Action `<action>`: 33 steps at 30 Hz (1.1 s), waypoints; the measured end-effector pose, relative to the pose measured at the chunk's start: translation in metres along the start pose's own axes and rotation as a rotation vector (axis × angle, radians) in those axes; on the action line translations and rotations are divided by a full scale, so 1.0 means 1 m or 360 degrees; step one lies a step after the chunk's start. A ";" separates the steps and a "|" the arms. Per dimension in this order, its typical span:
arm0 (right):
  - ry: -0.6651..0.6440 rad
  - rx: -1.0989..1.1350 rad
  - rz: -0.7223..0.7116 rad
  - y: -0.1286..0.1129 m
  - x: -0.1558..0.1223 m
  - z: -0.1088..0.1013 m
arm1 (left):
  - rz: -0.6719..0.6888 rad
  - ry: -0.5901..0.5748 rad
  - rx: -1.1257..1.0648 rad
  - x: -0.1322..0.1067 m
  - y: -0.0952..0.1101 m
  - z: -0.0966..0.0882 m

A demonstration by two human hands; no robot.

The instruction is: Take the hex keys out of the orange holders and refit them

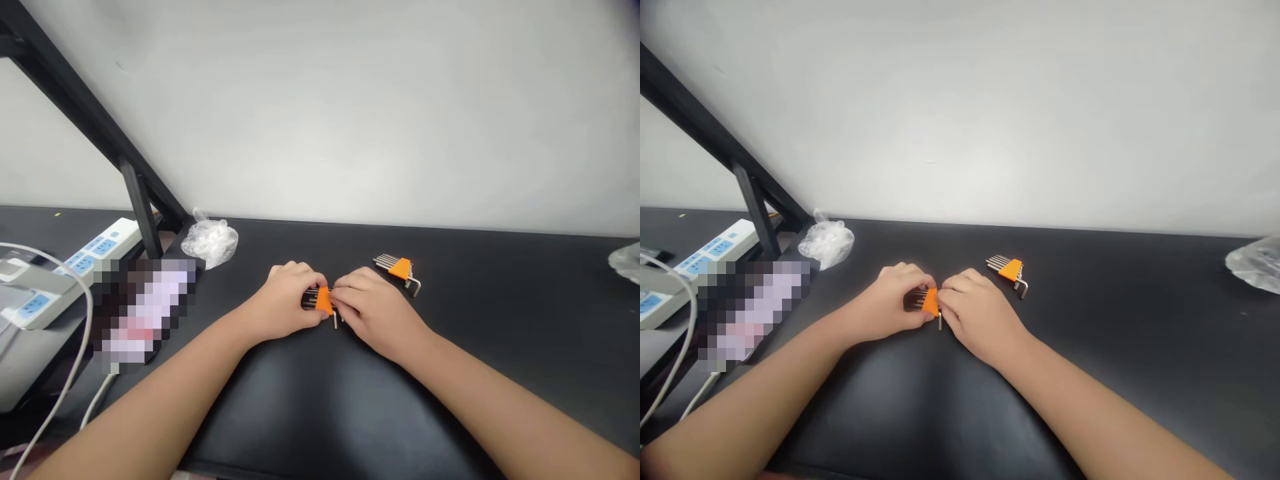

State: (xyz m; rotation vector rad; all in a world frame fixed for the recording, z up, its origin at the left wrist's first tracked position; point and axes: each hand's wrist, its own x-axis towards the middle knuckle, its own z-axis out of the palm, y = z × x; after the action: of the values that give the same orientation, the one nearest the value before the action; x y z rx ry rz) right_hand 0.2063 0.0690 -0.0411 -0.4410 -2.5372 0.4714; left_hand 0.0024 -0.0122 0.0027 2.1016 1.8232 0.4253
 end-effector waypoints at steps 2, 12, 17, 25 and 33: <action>0.0063 0.0000 0.0079 -0.002 0.001 0.004 | -0.0005 -0.0007 0.0020 0.001 0.003 0.000; 0.0015 -0.0233 0.0242 -0.016 0.000 0.005 | 0.0010 0.0021 0.0061 0.003 0.008 0.005; 0.0057 -0.0004 0.0245 -0.010 0.000 0.009 | 0.0053 0.0065 0.0085 0.000 0.009 0.005; 0.0081 -0.0157 0.0542 -0.011 0.008 0.018 | 0.0018 0.0031 0.0091 0.008 0.012 0.006; -0.0052 -0.0425 0.0559 -0.021 0.010 0.015 | -0.0081 -0.0039 0.0012 0.011 0.021 -0.003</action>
State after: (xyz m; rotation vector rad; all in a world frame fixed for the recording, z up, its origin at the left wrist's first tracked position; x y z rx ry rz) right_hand 0.1857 0.0508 -0.0409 -0.9954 -2.5701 0.2631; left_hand 0.0220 -0.0038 0.0145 2.0514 1.8628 0.3793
